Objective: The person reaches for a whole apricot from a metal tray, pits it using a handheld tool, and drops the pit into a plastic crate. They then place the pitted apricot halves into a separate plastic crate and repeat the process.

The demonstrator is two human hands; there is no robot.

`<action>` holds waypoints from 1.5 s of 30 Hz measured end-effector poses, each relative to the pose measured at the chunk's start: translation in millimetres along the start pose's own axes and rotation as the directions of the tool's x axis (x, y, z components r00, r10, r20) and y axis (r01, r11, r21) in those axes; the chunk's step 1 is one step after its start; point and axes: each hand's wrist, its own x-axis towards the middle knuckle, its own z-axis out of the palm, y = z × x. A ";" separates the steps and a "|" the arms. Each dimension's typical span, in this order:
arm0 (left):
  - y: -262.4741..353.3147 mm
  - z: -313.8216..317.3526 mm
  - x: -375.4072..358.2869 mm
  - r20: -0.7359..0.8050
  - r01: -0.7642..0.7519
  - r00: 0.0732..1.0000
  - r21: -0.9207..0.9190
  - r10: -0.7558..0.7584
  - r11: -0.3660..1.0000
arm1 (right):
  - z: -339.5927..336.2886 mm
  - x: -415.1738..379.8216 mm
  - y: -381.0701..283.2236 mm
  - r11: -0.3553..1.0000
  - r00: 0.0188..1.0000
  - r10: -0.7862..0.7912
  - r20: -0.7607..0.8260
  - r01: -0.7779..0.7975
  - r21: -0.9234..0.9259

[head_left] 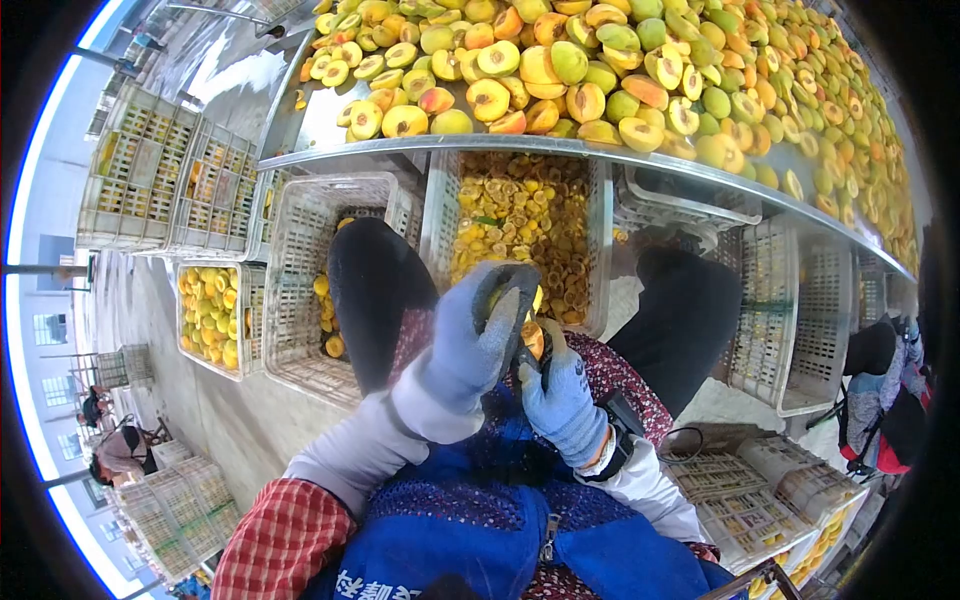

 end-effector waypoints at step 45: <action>-28.0 -44.3 4.4 -0.292 -0.063 0.956 -0.118 0.026 0.991 | 10.4 12.9 42.1 -0.682 0.815 -0.288 0.503 -0.543 0.490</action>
